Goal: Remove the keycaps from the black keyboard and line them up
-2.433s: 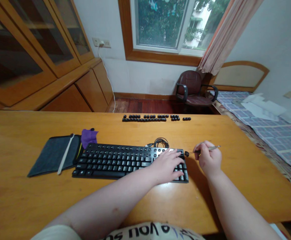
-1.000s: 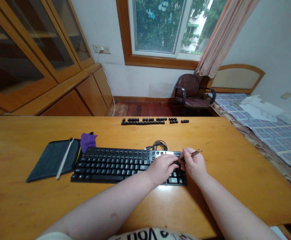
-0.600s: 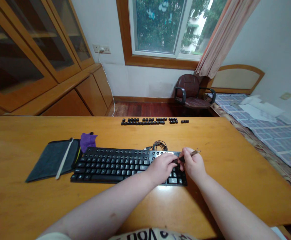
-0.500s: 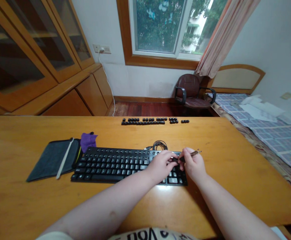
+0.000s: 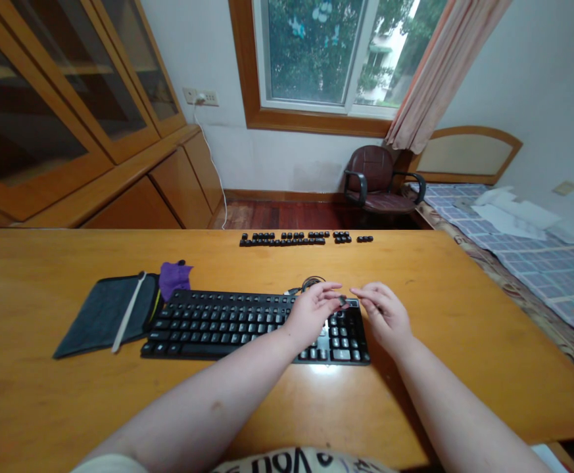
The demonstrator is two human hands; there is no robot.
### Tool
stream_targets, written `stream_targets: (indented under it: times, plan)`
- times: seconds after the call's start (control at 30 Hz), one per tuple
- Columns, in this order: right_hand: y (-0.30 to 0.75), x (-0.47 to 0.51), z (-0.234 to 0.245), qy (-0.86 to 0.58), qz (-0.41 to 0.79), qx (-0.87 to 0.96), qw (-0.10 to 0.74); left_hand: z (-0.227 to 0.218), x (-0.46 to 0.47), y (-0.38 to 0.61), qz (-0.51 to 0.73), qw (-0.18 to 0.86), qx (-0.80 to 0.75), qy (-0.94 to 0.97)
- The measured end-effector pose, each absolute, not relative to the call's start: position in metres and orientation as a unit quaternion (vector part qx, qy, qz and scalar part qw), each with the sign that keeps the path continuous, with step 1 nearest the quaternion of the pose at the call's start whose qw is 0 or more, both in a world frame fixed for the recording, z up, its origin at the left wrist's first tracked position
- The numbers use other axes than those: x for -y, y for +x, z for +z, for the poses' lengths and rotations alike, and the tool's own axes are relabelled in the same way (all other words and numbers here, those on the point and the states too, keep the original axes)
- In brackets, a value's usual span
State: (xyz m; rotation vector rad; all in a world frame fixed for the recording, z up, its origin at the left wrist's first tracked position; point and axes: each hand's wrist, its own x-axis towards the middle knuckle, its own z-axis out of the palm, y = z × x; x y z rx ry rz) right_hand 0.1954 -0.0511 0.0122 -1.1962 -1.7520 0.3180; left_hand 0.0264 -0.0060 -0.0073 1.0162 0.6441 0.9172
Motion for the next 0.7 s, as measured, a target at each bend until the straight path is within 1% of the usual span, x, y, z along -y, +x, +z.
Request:
stream_targets:
  times: [0.07,0.17,0.53,0.7]
  plan:
    - [0.1951,0.0498,0.0127,-0.465,0.144,0.760,0.430,-0.0081,0.0054,0.0258,0.413,0.728,-0.292,0.464]
    - [0.1933,0.0482,0.0116,-0.450,0.147,0.783,0.403,-0.0088,0.0048,0.0247,0.409,0.720,-0.290,0.480]
    - [0.1924,0.0450,0.0073,-0.474,0.131,0.762,0.421,-0.0064,0.0074,0.0262,0.414,0.704,-0.285,0.502]
    - [0.1940,0.0435,0.0042,-0.521,0.092,0.739,0.417,-0.0083,0.0088,0.0279,0.409,0.664,-0.318,0.539]
